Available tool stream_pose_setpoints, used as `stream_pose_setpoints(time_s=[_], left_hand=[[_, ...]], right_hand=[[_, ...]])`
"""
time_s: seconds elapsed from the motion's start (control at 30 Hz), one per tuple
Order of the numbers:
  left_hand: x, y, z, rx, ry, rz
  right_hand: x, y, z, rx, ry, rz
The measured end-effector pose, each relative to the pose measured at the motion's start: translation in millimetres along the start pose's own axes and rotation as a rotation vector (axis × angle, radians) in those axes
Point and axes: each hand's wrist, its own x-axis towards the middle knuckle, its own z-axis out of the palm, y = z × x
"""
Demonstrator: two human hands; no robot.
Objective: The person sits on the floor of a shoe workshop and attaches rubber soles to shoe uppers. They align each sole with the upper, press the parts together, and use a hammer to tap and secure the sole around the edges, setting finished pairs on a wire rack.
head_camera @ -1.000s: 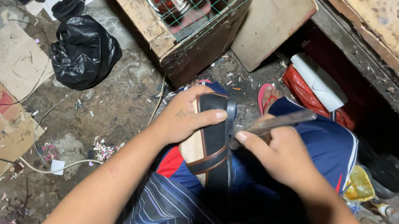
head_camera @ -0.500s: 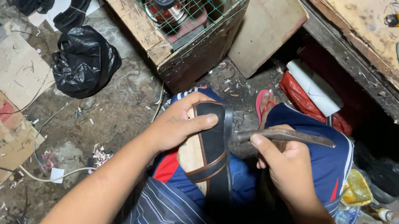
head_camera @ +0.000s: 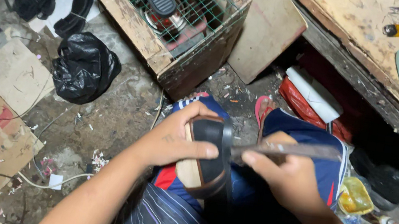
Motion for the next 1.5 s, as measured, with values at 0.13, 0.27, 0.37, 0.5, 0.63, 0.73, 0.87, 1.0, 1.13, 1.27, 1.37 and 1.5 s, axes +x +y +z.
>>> stream_pose_setpoints(time_s=[0.13,0.27,0.37,0.5,0.63,0.73,0.87,1.0,1.13,1.27,1.37,1.5], left_hand=[[-14,27,8,-0.135,-0.025,-0.056],[-23,41,13,-0.051,-0.02,-0.084],[-28,48,19,-0.037,-0.009,-0.095],[-32,56,23,0.032,-0.013,-0.048],[-38,60,28,0.114,-0.03,-0.028],[-45,61,34,0.137,-0.033,0.036],[-53,65,37,0.135,-0.042,0.049],[-58,72,35,-0.108,-0.058,-0.095],[-64,71,40,0.046,-0.039,-0.01],[-67,67,50,0.252,-0.012,0.277],[-69,73,50,0.249,0.048,0.31],[-67,91,35,0.363,0.139,0.524]], right_hand=[[-30,-16,-6,0.046,-0.028,-0.201],[-47,-36,-1,0.043,-0.04,-0.381],[-53,-46,1,-0.179,-0.002,-0.414],[-54,-46,5,-0.025,-0.059,-0.478],[-50,-42,4,0.039,-0.19,-0.406],[-43,-49,-4,0.039,-0.3,-0.417],[-36,-63,-15,-0.055,-0.493,-0.462],[-45,-62,-14,-0.097,-0.348,-0.556],[-56,-51,-7,0.099,-0.333,-0.483],[-50,-60,-10,0.217,-0.474,-0.521],[-39,-85,-17,0.113,-0.545,-0.432],[-33,-103,-17,-0.016,-0.461,-0.693]])
